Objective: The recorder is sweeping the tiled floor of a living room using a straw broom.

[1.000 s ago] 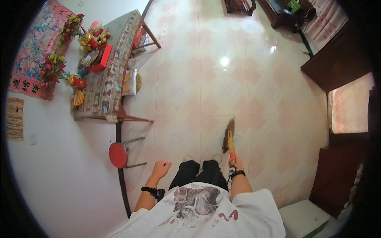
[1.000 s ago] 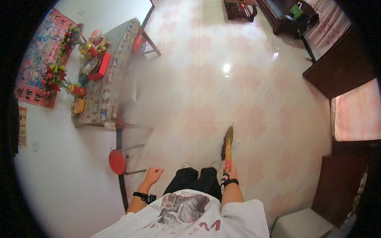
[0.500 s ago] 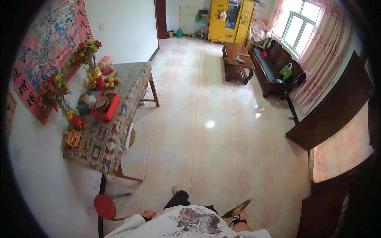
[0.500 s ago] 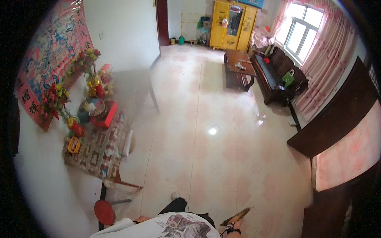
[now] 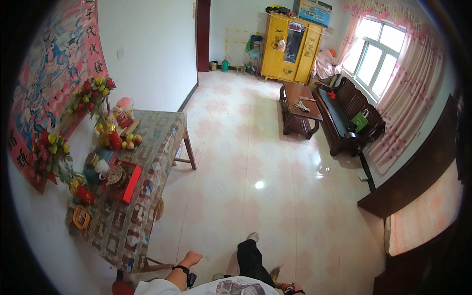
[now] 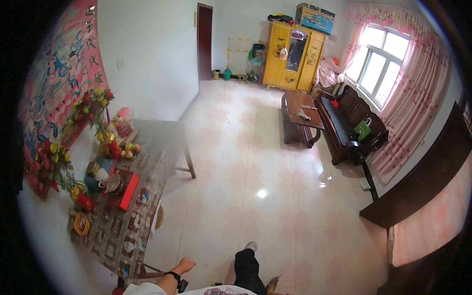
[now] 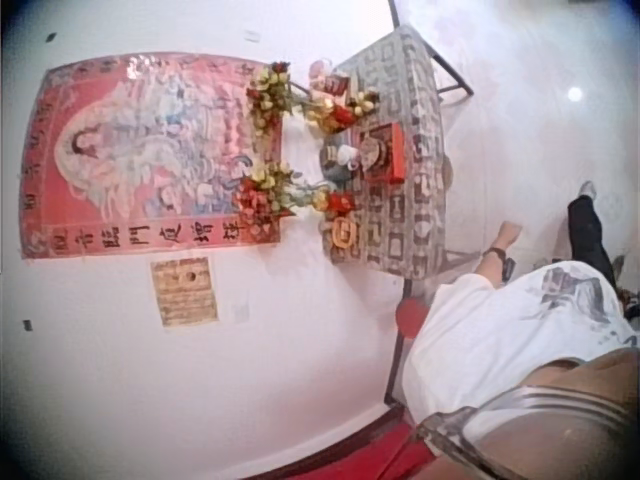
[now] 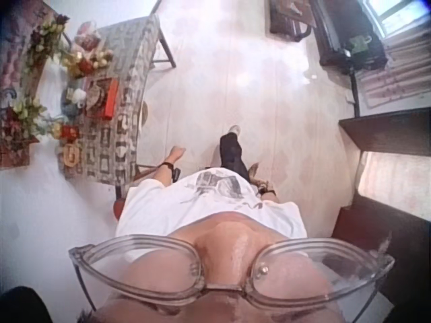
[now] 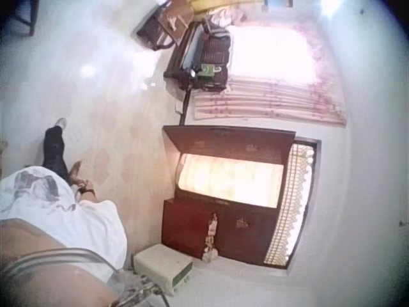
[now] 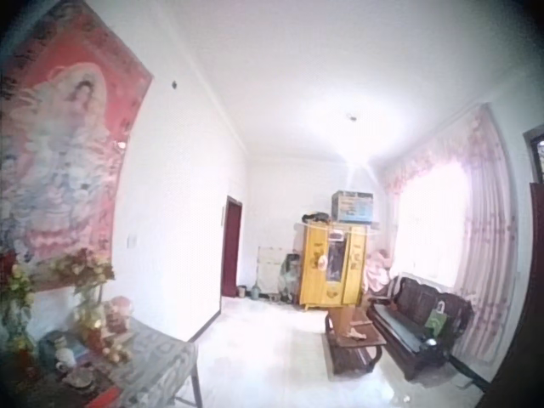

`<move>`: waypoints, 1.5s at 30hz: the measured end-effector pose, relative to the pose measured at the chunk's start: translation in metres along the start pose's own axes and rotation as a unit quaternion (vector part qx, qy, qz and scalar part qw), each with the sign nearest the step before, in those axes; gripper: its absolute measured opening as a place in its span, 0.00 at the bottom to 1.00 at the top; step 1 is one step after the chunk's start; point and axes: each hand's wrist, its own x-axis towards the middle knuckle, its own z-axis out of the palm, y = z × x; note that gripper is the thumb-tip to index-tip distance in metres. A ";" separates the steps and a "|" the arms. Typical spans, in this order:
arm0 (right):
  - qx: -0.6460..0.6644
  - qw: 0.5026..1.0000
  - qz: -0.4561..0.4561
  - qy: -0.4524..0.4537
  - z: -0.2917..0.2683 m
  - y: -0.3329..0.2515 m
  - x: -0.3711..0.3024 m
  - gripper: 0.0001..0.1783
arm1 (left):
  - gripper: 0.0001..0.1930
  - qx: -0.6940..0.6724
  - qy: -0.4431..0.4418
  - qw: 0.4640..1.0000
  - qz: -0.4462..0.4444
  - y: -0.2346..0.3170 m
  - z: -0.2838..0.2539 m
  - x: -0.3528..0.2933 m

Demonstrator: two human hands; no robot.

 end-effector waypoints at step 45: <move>-0.248 0.967 -0.063 0.002 0.809 -0.316 -0.056 0.21 | 0.18 -0.026 -0.033 0.991 -0.124 0.414 -0.266 0.710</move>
